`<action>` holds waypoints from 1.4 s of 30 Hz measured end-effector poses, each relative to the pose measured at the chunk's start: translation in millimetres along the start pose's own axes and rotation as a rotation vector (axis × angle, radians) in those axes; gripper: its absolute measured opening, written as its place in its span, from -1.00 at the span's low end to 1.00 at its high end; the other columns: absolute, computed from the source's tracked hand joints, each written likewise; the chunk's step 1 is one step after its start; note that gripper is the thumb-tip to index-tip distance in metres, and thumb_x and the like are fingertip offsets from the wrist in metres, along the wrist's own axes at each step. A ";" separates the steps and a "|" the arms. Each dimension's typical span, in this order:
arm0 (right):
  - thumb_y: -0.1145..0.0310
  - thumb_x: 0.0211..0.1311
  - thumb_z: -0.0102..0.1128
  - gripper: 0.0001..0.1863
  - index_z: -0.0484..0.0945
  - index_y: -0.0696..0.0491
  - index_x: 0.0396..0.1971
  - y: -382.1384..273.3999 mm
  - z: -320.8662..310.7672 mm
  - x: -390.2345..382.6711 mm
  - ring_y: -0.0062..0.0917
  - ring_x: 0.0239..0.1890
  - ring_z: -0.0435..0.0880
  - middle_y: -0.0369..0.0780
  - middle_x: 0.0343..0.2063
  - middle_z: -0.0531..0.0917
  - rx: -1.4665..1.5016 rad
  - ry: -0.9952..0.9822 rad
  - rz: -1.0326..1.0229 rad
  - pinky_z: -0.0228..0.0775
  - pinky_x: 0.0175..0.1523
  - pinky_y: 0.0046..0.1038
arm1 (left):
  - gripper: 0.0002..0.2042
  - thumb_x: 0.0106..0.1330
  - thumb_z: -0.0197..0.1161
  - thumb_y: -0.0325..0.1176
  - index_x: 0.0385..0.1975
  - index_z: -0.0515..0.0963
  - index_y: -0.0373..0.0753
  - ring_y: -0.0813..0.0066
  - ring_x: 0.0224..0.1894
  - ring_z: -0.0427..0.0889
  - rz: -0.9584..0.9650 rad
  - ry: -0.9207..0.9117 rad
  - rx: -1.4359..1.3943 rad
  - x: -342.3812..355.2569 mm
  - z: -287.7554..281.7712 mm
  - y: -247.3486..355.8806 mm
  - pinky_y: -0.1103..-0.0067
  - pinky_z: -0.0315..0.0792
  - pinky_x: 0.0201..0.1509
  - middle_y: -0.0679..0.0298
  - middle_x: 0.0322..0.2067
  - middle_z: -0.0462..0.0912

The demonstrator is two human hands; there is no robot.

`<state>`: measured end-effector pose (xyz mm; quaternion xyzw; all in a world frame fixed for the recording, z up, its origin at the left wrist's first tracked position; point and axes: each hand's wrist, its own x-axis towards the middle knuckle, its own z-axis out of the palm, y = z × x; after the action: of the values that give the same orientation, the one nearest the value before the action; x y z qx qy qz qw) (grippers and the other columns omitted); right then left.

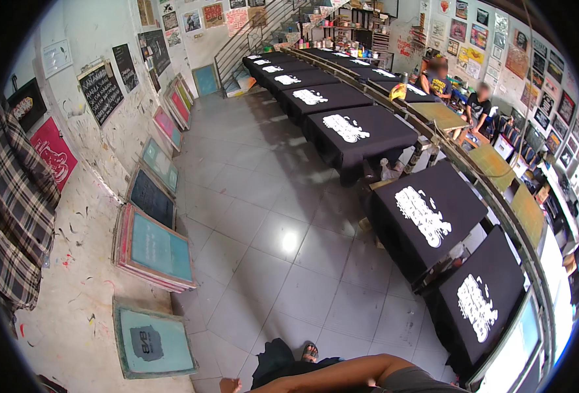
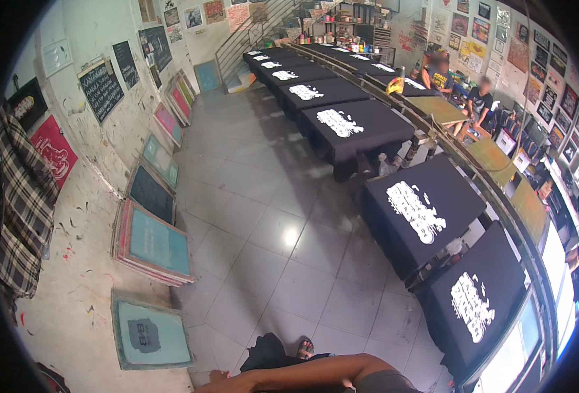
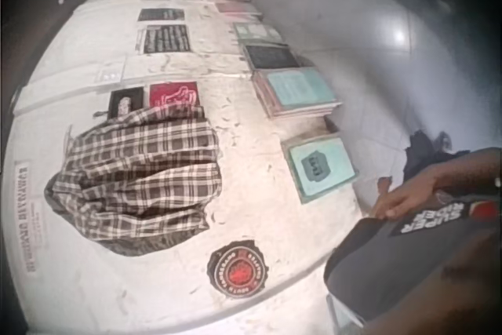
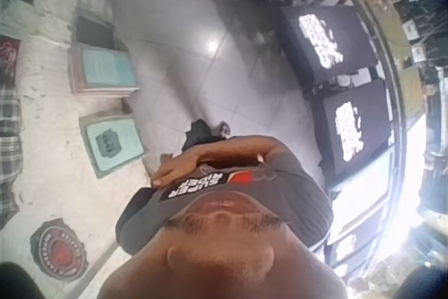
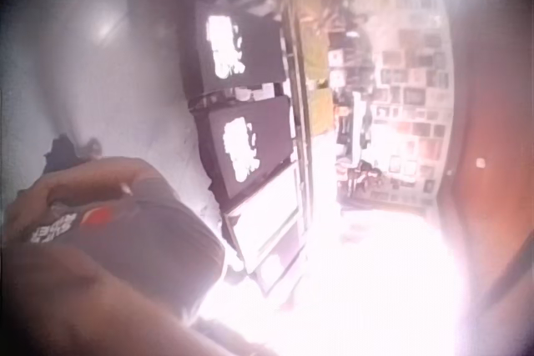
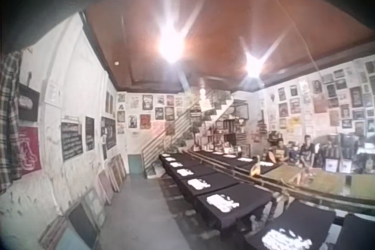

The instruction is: The person operates a manual screen printing press, repeatedly pulling a squeegee across a screen to transfer white ink onto black t-shirts. The person adjusts the screen and t-shirts between prints and moves along the line of garments.

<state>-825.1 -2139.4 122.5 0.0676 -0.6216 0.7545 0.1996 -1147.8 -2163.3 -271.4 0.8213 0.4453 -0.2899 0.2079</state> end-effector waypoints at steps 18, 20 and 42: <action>-0.29 0.52 0.19 -0.31 0.58 0.19 -0.10 -84.5 -337.8 -1.0 -0.31 -0.03 0.65 -0.08 -0.08 0.66 -0.310 0.407 0.163 0.51 0.14 -0.26 | -0.16 0.63 -0.23 0.34 0.05 0.68 -0.46 0.25 -0.40 0.82 -0.640 0.217 -1.242 250.1 -180.7 -67.6 0.44 0.61 -0.41 -0.02 -0.29 0.85; -0.17 0.50 0.29 -0.42 0.68 0.14 0.02 -89.8 -415.6 -40.6 -0.22 0.13 0.72 -0.09 0.02 0.69 -0.676 0.624 0.404 0.53 0.27 -0.22 | -0.12 0.63 -0.27 0.38 0.08 0.67 -0.47 0.25 -0.40 0.82 -0.643 0.303 -1.477 297.4 -217.0 -99.0 0.43 0.61 -0.41 -0.03 -0.28 0.84; 0.12 0.56 0.04 -0.59 0.62 0.09 0.14 292.6 -245.9 -452.2 -0.22 -0.19 0.84 -0.08 -0.01 0.79 0.147 1.410 1.476 0.72 -0.23 -0.14 | -0.50 0.55 0.26 0.03 -0.39 0.83 -0.33 0.45 -0.47 0.82 -0.118 0.079 -0.506 486.2 -466.4 -173.3 0.46 0.64 -0.30 0.25 -0.56 0.83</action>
<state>-489.9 -2043.5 -356.1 -0.7790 -0.2016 0.5938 0.0009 -948.1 -1497.0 -259.6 0.7263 0.5585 -0.1487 0.3721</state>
